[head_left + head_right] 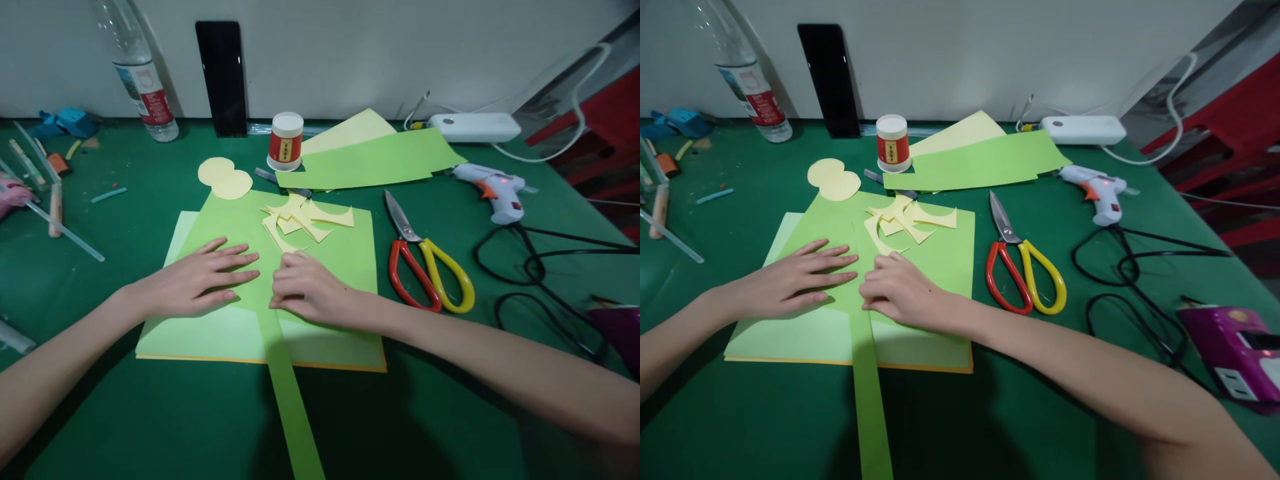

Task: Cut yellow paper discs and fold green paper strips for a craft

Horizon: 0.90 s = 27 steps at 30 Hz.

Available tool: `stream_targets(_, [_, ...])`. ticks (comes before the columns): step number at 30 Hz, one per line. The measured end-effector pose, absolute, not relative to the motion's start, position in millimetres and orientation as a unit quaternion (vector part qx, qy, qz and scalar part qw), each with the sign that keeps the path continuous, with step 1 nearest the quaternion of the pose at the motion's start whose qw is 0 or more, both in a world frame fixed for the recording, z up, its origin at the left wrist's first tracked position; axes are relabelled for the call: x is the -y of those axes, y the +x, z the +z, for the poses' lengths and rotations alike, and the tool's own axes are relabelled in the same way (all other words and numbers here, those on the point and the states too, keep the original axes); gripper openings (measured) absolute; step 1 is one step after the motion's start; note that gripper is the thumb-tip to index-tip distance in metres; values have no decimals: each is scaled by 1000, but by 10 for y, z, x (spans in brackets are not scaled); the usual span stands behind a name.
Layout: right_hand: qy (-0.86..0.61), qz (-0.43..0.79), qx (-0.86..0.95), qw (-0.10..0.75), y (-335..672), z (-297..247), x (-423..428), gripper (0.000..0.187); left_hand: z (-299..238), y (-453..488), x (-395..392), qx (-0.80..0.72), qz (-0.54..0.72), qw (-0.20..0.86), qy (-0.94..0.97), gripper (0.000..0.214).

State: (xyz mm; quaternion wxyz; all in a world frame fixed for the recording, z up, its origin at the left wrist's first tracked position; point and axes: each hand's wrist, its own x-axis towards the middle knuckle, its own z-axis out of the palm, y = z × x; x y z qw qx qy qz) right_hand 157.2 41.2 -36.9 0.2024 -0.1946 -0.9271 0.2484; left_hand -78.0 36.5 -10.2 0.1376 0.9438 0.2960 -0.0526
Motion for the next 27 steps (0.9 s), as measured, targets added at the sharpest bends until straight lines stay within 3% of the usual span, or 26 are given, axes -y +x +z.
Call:
stream_targets(7, [-141,254,941,171,1717,-340,-115,27,-96,-766,-330,-309,-42,130,941,42])
stream_targets(13, [-230,288,883,290,1681,-328,-266,19,-136,-479,-117,-393,4,62,917,41])
stream_targets(20, [-285,208,889,293,1458,-321,-582,19,-127,-475,-343,-422,1,67,904,43])
stream_targets(27, [-240,207,911,265,1375,-434,-624,23,-145,-564,-488,-425,-22,56,903,67])
